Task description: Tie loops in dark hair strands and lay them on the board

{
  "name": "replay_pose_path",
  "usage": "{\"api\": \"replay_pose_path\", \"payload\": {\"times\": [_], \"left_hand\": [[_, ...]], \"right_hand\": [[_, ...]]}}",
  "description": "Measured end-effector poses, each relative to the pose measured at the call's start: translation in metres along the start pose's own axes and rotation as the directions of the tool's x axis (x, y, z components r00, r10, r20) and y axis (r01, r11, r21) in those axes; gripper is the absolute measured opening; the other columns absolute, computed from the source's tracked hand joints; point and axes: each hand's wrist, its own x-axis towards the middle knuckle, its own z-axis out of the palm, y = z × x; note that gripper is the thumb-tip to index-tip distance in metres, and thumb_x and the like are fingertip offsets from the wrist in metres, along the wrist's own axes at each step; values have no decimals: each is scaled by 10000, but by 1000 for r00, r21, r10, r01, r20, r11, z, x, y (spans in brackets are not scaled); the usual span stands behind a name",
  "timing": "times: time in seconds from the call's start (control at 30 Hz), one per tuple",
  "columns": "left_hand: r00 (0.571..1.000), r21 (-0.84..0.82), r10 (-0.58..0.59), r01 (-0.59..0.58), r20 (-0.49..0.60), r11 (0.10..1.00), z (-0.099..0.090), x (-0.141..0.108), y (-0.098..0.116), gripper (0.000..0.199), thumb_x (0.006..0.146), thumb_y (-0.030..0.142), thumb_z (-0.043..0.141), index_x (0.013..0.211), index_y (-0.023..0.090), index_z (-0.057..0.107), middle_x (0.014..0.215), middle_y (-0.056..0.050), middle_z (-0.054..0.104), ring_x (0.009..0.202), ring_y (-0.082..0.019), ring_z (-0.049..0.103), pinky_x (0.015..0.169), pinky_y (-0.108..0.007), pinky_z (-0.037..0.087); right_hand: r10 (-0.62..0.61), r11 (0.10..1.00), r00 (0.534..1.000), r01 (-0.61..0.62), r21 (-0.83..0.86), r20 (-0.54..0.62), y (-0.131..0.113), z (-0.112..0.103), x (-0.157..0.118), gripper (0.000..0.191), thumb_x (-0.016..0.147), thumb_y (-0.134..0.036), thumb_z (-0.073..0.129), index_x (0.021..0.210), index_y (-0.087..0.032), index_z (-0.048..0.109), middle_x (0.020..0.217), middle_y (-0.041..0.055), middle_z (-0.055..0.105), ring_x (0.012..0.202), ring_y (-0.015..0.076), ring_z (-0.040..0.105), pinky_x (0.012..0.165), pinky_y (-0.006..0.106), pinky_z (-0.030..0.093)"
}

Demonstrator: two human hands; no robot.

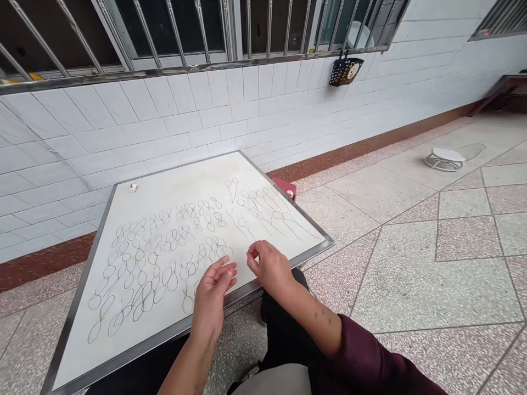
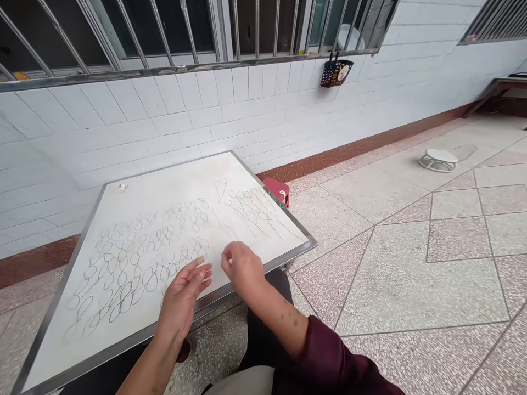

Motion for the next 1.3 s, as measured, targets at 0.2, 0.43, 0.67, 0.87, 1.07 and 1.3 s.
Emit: {"api": "replay_pose_path", "payload": {"times": [0.2,0.43,0.67,0.87,1.07,1.3], "left_hand": [[994,-153,55,-68,-91,986,18,-11,-4,474,671,343,879,1072,156,710,939,-66,754,941,-212,702,976,-408,497],[978,-94,119,-136,-169,986,-1,-25,4,410,663,346,876,1013,176,749,816,-9,698,765,-143,653,805,-314,539],[993,-28,113,-115,-40,993,-4,-40,4,350,713,359,844,1001,174,767,783,-19,695,702,-134,622,713,-283,531],[993,-56,112,-114,-32,992,-3,-48,6,296,710,352,851,934,179,765,842,-35,725,754,-151,636,756,-303,531],[995,-126,85,-91,-57,988,-4,-49,6,316,697,338,861,954,182,764,955,-64,753,832,-174,664,776,-313,537],[999,-132,43,-42,3,990,-8,-52,10,302,697,335,869,951,200,775,916,-38,740,760,-126,621,712,-255,519]], "right_hand": [[-175,967,983,183,176,-57,-22,3,-40,85,945,-257,554,906,-224,623,884,65,666,846,217,625,715,301,464],[-233,799,972,203,567,-19,-27,-3,-53,100,946,-309,576,960,-245,651,899,58,653,796,196,607,718,327,495],[-158,384,941,-220,897,298,-24,-16,-47,238,843,-437,701,981,-246,662,798,-11,633,605,118,540,533,253,442],[-193,323,915,-282,903,355,-32,-20,-54,284,816,-444,740,945,-213,638,818,-8,667,668,116,612,570,235,440],[-219,289,916,-268,919,336,-35,-19,-58,301,846,-466,715,970,-208,623,835,-1,669,689,118,606,602,245,444],[-181,280,925,-277,919,334,-32,-26,-57,313,787,-443,790,934,-204,652,786,-35,607,631,87,502,593,232,412]]}}
